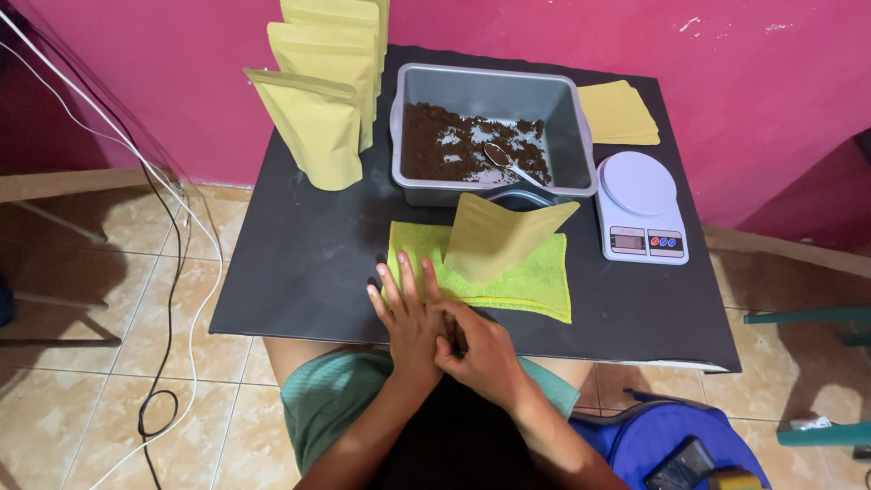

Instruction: Filling yellow pouches with coffee grounds and weighing them on a digital scale.

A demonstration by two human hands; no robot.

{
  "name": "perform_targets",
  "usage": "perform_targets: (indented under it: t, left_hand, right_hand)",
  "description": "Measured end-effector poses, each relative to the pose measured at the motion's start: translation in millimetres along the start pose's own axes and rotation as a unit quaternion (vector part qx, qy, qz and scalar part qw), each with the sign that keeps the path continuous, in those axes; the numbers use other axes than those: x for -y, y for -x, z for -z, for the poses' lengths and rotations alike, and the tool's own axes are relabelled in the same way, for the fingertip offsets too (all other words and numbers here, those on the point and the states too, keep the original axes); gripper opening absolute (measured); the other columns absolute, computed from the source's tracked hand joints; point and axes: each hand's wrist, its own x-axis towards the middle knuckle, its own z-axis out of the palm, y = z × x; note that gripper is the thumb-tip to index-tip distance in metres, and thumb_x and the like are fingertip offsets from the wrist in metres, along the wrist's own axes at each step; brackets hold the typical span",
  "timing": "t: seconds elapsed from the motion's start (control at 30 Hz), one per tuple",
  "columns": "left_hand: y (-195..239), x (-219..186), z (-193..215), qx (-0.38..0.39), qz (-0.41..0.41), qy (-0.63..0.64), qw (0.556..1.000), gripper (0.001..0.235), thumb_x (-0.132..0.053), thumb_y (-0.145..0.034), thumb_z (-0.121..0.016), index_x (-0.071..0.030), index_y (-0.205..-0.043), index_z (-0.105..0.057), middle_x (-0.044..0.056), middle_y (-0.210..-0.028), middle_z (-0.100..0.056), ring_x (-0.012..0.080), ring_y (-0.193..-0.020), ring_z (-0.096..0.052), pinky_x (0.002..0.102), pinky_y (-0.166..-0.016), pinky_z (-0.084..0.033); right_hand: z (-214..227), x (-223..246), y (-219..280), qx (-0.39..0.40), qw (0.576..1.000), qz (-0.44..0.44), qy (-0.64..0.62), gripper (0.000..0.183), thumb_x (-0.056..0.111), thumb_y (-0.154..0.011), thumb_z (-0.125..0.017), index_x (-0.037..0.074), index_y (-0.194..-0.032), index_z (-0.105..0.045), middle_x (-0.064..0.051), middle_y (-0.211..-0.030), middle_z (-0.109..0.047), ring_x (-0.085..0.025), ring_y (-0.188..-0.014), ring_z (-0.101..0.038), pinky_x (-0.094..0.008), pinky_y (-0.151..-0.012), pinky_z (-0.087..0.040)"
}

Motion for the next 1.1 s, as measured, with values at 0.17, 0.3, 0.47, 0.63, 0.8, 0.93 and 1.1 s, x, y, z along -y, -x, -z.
perform_targets:
  t: [0.17,0.3,0.47,0.63,0.8,0.93,1.1]
  left_hand:
    - [1.1,0.6,-4.3,-0.009,-0.01,-0.037,0.999,0.047,-0.003,-0.11,-0.03,-0.008,-0.155,-0.042,0.028,-0.156,-0.046,0.0529,-0.14,-0.046,0.065,-0.11,-0.041]
    - [9.8,1.8,-0.9,0.102,-0.02,-0.072,0.992,0.05,-0.02,-0.115,-0.028,-0.009,-0.163,-0.021,0.026,-0.164,-0.029,0.0498,-0.148,-0.036,0.062,-0.118,-0.038]
    - [7.4,1.1,-1.9,0.073,-0.02,-0.075,0.994,0.048,-0.011,-0.112,-0.025,-0.009,-0.16,-0.031,0.027,-0.16,-0.035,0.0501,-0.144,-0.042,0.062,-0.115,-0.042]
    - [9.6,1.3,-4.6,0.079,-0.019,-0.086,0.993,0.048,-0.017,-0.114,-0.028,-0.009,-0.161,-0.026,0.025,-0.161,-0.035,0.049,-0.146,-0.041,0.062,-0.117,-0.04]
    - [7.7,2.5,-2.7,0.073,-0.03,-0.11,0.991,0.046,-0.013,-0.114,-0.025,-0.01,-0.16,-0.027,0.026,-0.16,-0.037,0.0484,-0.144,-0.044,0.061,-0.115,-0.043]
    - [13.5,1.8,-4.5,0.107,-0.004,-0.017,0.994,0.056,-0.01,-0.108,-0.032,-0.012,-0.163,-0.025,0.026,-0.165,-0.026,0.0506,-0.15,-0.031,0.064,-0.12,-0.034]
    - [-19.4,26.5,1.3,0.095,0.136,0.437,0.884,0.083,0.003,-0.073,-0.045,-0.005,-0.156,-0.035,0.027,-0.165,-0.023,0.0531,-0.156,-0.015,0.061,-0.124,-0.018]
  right_hand:
    - [-8.9,-7.4,4.2,-0.02,0.998,0.039,0.044,0.013,0.018,-0.079,-0.072,0.024,-0.088,-0.064,0.004,-0.071,-0.062,-0.02,-0.057,-0.067,-0.031,-0.055,-0.057]
    - [6.1,9.6,6.4,0.055,0.997,-0.055,-0.01,0.042,0.012,-0.078,-0.065,0.016,-0.12,-0.062,0.002,-0.087,-0.069,-0.015,-0.064,-0.06,-0.032,-0.064,-0.049]
    - [7.7,13.4,2.9,-0.002,0.997,0.074,-0.03,0.016,-0.001,-0.077,-0.062,0.012,-0.084,-0.055,0.001,-0.085,-0.059,-0.014,-0.069,-0.058,-0.027,-0.061,-0.046]
    - [9.5,13.3,3.0,0.038,0.999,-0.009,-0.022,0.031,0.007,-0.076,-0.063,0.015,-0.106,-0.062,0.002,-0.084,-0.065,-0.014,-0.064,-0.058,-0.03,-0.062,-0.048]
    - [7.8,7.6,4.0,0.042,0.999,-0.018,-0.017,0.024,0.007,-0.075,-0.065,0.018,-0.095,-0.057,0.003,-0.078,-0.063,-0.015,-0.061,-0.057,-0.031,-0.06,-0.046]
    - [15.9,11.3,1.9,0.038,0.997,0.022,-0.068,0.016,0.006,-0.077,-0.066,0.015,-0.088,-0.058,0.001,-0.08,-0.06,-0.015,-0.066,-0.055,-0.028,-0.064,-0.046]
    - [49.4,-39.2,-2.7,-0.189,0.972,0.014,-0.142,0.024,-0.004,-0.075,-0.071,0.015,-0.07,-0.057,-0.001,-0.072,-0.068,-0.012,-0.067,-0.066,-0.024,-0.063,-0.048]
